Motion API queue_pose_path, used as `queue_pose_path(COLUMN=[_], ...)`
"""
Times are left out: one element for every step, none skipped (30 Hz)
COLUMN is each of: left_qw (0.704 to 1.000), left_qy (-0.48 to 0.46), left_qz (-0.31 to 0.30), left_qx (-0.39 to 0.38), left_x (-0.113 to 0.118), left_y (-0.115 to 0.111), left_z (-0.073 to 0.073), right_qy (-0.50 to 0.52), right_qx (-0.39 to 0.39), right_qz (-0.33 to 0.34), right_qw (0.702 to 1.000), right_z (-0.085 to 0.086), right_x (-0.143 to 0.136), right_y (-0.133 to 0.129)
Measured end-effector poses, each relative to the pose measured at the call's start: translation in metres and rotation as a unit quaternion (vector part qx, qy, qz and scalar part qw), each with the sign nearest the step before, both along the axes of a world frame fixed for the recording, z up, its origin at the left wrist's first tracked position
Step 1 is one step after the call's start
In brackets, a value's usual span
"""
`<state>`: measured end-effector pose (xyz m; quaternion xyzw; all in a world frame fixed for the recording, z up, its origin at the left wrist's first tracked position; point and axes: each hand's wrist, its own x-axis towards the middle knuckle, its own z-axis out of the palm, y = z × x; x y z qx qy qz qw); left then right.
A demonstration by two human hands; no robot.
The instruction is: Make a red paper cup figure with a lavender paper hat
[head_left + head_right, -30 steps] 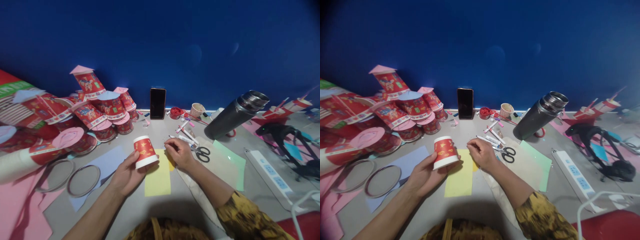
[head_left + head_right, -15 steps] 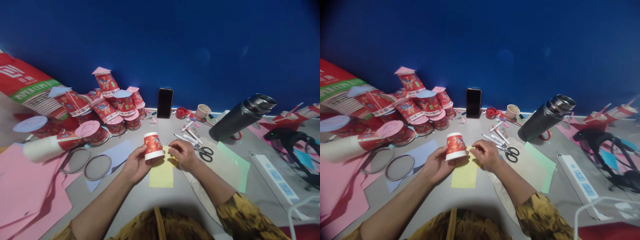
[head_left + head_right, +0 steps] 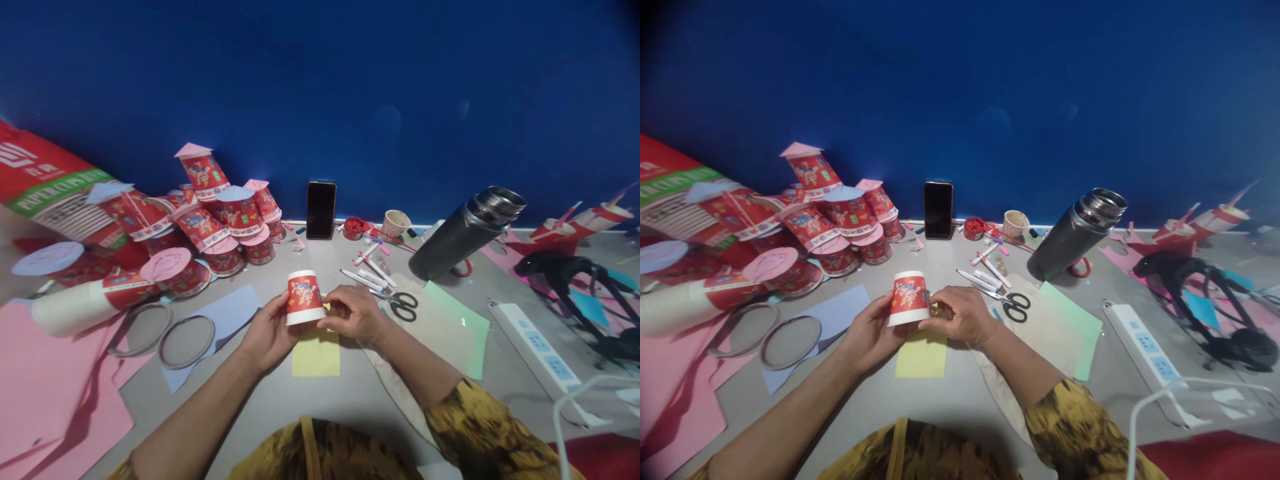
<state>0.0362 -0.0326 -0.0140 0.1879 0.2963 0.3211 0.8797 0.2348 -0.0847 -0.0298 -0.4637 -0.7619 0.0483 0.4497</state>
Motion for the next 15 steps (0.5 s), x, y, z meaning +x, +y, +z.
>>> queue_pose_path(left_qw=[1.0,1.0,1.0,1.0,0.999,0.998,0.997,0.995,0.993,0.992,0.991,0.992,0.994,0.995,0.996], left_qy=[-0.001,-0.003,-0.003,-0.003,-0.003,-0.001,0.004,0.012,0.021,0.028,0.031,0.028,0.018,0.004,-0.01], left_qz=[-0.002,-0.004,-0.005,-0.007,-0.01,-0.012,-0.013,-0.014,-0.012,-0.006,0.001,0.007,0.009,0.009,0.005], left_qx=[0.002,0.006,0.014,0.026,0.041,0.061,0.082,0.101,0.117,0.127,0.128,0.122,0.111,0.098,0.086], left_x=[0.0,0.0,0.0,-0.001,-0.001,-0.002,-0.002,-0.002,-0.003,-0.003,-0.003,-0.004,-0.004,-0.004,-0.004], left_y=[-0.001,-0.002,-0.003,-0.004,-0.005,-0.005,-0.006,-0.006,-0.006,-0.006,-0.006,-0.005,-0.004,-0.003,-0.003], left_z=[0.0,-0.001,-0.002,-0.004,-0.006,-0.008,-0.009,-0.01,-0.011,-0.011,-0.011,-0.01,-0.009,-0.008,-0.007], right_qy=[-0.005,-0.01,-0.015,-0.02,-0.026,-0.031,-0.036,-0.039,-0.041,-0.04,-0.039,-0.036,-0.032,-0.029,-0.027], right_qx=[0.003,0.007,0.011,0.014,0.017,0.021,0.023,0.024,0.025,0.024,0.022,0.019,0.017,0.017,0.018], right_qz=[0.0,0.0,-0.002,-0.006,-0.012,-0.018,-0.022,-0.023,-0.021,-0.018,-0.016,-0.014,-0.015,-0.018,-0.021], right_qw=[1.0,1.0,1.0,1.0,0.999,0.999,0.999,0.999,0.999,0.999,0.999,0.999,0.999,0.999,0.999], right_z=[0.0,0.0,-0.001,-0.002,-0.002,-0.003,-0.004,-0.004,-0.004,-0.004,-0.004,-0.004,-0.004,-0.004,-0.005], right_x=[0.0,-0.001,-0.001,-0.001,-0.001,-0.001,-0.001,-0.001,-0.001,-0.001,-0.001,-0.001,-0.001,-0.001,0.0], right_y=[0.0,-0.001,-0.001,-0.001,-0.001,-0.001,-0.001,-0.001,-0.001,-0.001,-0.001,-0.001,-0.001,0.0,0.0])
